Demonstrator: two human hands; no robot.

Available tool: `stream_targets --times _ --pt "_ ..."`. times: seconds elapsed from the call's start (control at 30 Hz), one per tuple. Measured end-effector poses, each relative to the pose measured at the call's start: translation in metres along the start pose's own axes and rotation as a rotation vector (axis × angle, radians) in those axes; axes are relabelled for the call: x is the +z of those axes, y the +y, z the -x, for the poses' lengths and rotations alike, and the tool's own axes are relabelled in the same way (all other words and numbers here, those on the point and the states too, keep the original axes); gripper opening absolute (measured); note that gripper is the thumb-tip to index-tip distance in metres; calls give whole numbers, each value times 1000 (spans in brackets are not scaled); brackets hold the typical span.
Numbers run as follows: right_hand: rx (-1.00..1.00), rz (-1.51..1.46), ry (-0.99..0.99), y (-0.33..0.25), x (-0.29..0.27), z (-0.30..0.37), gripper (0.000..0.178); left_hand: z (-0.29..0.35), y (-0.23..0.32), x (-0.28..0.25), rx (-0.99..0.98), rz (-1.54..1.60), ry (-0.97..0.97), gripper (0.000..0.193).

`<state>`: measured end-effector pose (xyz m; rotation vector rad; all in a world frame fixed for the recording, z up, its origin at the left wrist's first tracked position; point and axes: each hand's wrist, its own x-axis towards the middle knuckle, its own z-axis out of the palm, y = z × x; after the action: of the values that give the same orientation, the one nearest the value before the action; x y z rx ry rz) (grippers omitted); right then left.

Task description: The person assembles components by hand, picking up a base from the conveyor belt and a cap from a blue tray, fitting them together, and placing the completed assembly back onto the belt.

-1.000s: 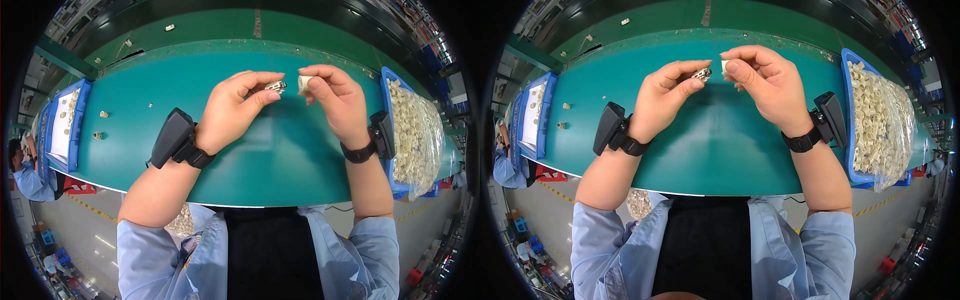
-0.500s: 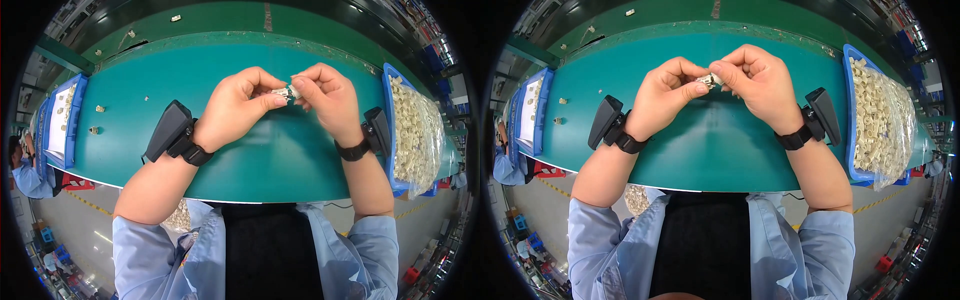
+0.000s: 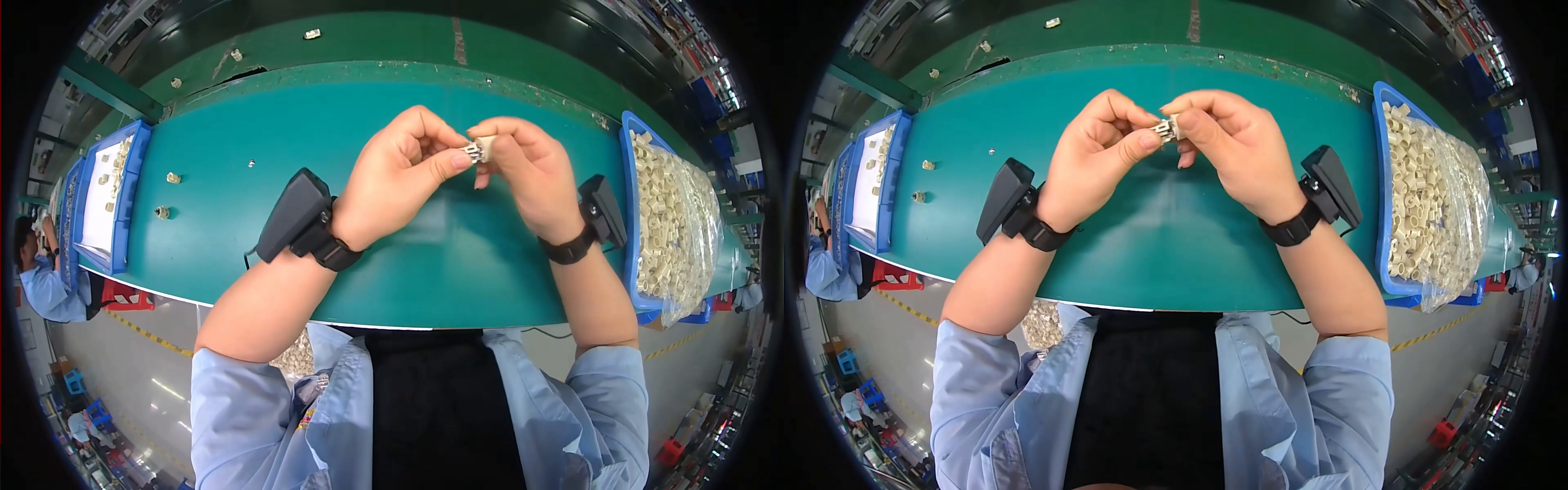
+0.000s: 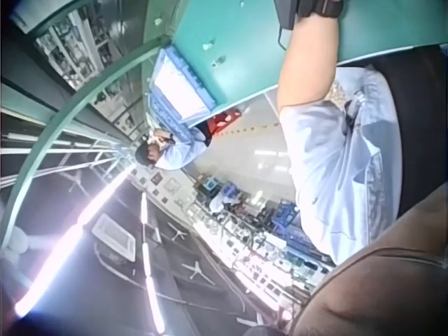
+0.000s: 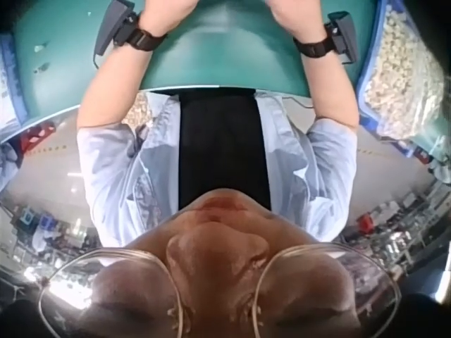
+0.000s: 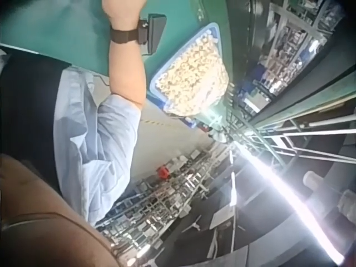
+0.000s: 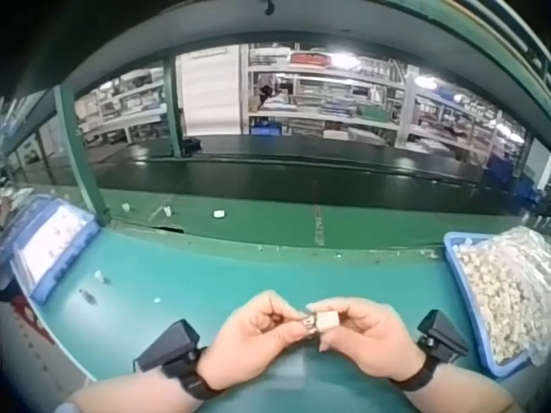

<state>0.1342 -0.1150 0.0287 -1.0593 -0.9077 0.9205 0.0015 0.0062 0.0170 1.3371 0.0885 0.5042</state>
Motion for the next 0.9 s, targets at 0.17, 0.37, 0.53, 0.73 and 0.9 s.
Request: stream_targets --times 0.17,0.37,0.53,0.73,0.9 --pt "-78 162 -19 -3 7 2 25 -6 -7 -7 5 150 -22 10" --pt "-49 252 -34 -2 8 -2 24 -5 -11 -9 48 225 -51 11" --pt "-78 320 2 -4 14 -19 20 -11 -12 -17 19 326 -54 17" --pt "-82 980 178 -29 -33 -122 26 -25 -31 -39 -23 -136 275 19" --pt "190 1849 237 -25 -158 -211 40 -31 -33 -39 -56 -277 196 18"
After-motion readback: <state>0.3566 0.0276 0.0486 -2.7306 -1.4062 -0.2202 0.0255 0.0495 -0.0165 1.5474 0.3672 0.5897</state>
